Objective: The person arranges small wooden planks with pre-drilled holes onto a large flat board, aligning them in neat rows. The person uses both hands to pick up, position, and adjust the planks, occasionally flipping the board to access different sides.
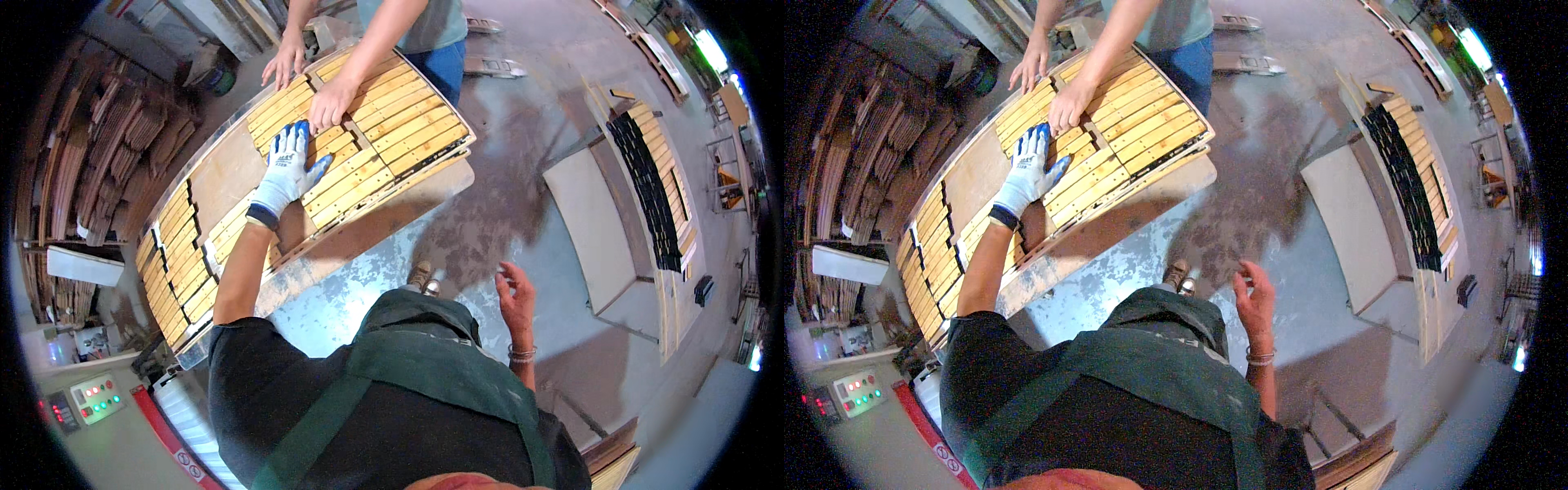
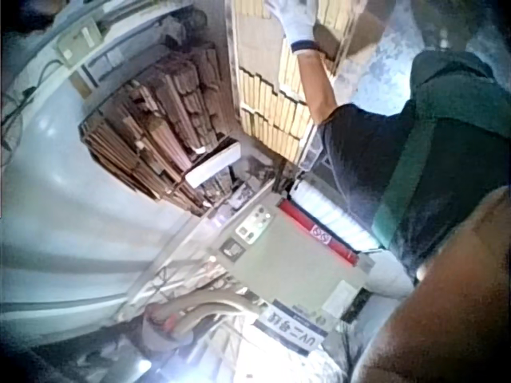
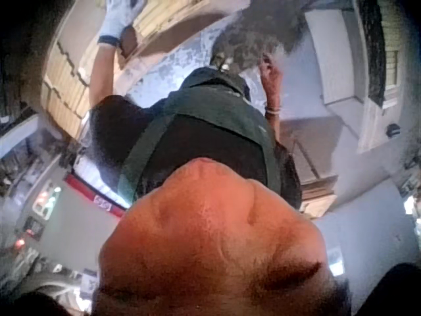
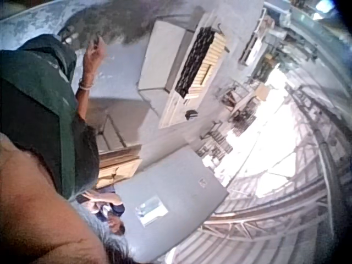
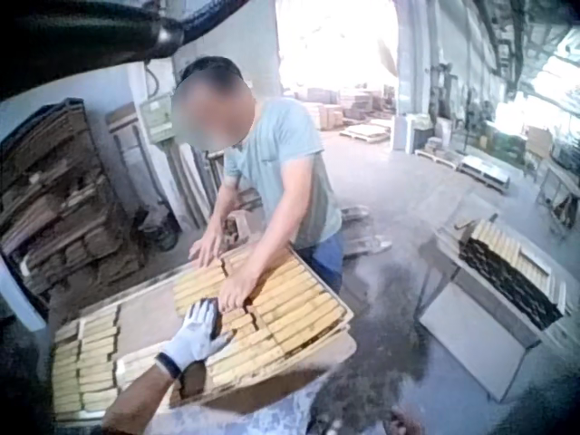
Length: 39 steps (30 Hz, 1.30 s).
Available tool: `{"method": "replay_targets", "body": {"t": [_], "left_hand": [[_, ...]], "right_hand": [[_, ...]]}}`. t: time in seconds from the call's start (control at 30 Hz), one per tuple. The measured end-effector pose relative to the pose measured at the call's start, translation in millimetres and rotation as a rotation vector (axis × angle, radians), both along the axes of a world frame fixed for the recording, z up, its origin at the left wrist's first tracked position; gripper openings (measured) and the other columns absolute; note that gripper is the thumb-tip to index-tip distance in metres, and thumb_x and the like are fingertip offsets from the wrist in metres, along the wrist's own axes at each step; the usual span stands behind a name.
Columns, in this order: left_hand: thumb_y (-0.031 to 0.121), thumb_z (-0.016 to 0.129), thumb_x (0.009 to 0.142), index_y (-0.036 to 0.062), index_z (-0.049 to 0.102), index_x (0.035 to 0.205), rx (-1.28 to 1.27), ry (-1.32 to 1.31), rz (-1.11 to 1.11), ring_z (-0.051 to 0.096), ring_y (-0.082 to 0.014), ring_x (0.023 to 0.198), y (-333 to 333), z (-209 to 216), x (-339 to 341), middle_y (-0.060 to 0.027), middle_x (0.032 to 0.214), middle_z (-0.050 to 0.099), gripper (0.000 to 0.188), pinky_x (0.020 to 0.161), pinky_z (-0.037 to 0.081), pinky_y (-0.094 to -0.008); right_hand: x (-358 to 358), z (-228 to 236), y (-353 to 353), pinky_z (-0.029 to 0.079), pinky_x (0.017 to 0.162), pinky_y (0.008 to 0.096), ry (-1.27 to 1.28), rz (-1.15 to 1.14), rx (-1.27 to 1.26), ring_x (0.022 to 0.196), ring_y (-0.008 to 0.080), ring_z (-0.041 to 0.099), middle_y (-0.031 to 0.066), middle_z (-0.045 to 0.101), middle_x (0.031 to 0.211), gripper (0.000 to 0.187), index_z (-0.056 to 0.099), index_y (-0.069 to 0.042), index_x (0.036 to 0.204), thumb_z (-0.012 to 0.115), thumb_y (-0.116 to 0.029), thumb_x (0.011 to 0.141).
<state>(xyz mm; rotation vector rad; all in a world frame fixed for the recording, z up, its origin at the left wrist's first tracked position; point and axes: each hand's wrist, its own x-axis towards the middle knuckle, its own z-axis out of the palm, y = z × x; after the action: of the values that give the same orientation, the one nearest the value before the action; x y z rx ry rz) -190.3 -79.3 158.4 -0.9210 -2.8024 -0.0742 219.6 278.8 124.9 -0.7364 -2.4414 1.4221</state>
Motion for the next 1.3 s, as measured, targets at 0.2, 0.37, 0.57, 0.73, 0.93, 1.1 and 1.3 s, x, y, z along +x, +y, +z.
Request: {"method": "replay_targets", "body": {"t": [0.2,0.37,0.57,0.73,0.93,1.1,1.3], "left_hand": [[0.061,0.06,0.097,-0.0055,0.035,0.156,0.005,-0.109,0.037,0.033,-0.0468,0.15,4.4,4.0,7.0,-0.0295,0.158,0.039,0.092,0.125,0.023,-0.053],[0.057,0.063,0.097,-0.0038,0.035,0.156,0.018,-0.086,0.096,0.035,-0.0471,0.148,6.2,-0.2,8.8,-0.0306,0.158,0.039,0.088,0.124,0.026,-0.0526],[0.041,0.07,0.093,0.0046,0.06,0.136,0.058,0.047,-0.014,0.058,-0.0395,0.121,0.9,10.5,-7.5,-0.0197,0.131,0.063,0.057,0.108,0.042,-0.0496],[0.041,0.07,0.093,0.0088,0.063,0.136,-0.116,0.101,0.105,0.06,-0.0376,0.118,-9.0,13.6,-22.2,-0.0171,0.126,0.066,0.054,0.105,0.044,-0.049],[0.041,0.069,0.093,0.0094,0.058,0.14,-0.182,-0.014,0.191,0.062,-0.0386,0.118,7.7,35.9,-41.7,-0.0192,0.128,0.064,0.057,0.101,0.045,-0.0531],[0.041,0.072,0.092,0.0086,0.065,0.133,-0.157,-0.06,0.21,0.063,-0.0384,0.118,-11.4,56.5,-55.1,-0.0186,0.128,0.065,0.053,0.101,0.047,-0.0497],[0.047,0.066,0.1,0.0108,0.061,0.14,-0.003,0.055,0.221,0.055,-0.0383,0.132,-39.1,56.0,-27.3,-0.0203,0.139,0.061,0.054,0.113,0.041,-0.0491]], "right_hand": [[-7.3,-12.3,18.8,0.057,0.081,0.0382,-0.128,0.118,-0.008,0.097,0.0281,0.072,0.0162,0.072,0.115,0.032,0.067,-0.003,0.126,0.071,-0.013,0.096],[-14.7,-19.9,43.9,0.056,0.083,0.0405,-0.162,0.17,0.073,0.096,0.0321,0.07,0.0172,0.072,0.114,0.035,0.065,-0.005,0.128,0.072,-0.014,0.095],[-15.2,-20.8,45.7,0.057,0.082,0.0399,-0.192,0.156,0.028,0.096,0.0299,0.071,0.0175,0.072,0.115,0.031,0.066,-0.003,0.125,0.071,-0.013,0.096],[-22.6,-28.6,45.7,0.057,0.081,0.0401,-0.147,0.224,0.036,0.093,0.0296,0.07,0.0165,0.072,0.112,0.032,0.066,-0.004,0.126,0.072,-0.012,0.095],[-34.6,-32.0,40.2,0.056,0.081,0.0404,-0.143,0.269,0.059,0.091,0.0298,0.07,0.0163,0.072,0.11,0.032,0.066,-0.003,0.126,0.072,-0.01,0.095],[-37.4,-36.5,34.6,0.056,0.082,0.0403,-0.145,0.3,0.014,0.091,0.0298,0.07,0.0167,0.071,0.112,0.032,0.066,-0.003,0.126,0.071,-0.009,0.095],[-33.0,-51.1,23.5,0.056,0.086,0.041,-0.181,0.314,0.037,0.095,0.0302,0.07,0.0162,0.071,0.117,0.032,0.066,-0.004,0.126,0.071,-0.01,0.095]]}}
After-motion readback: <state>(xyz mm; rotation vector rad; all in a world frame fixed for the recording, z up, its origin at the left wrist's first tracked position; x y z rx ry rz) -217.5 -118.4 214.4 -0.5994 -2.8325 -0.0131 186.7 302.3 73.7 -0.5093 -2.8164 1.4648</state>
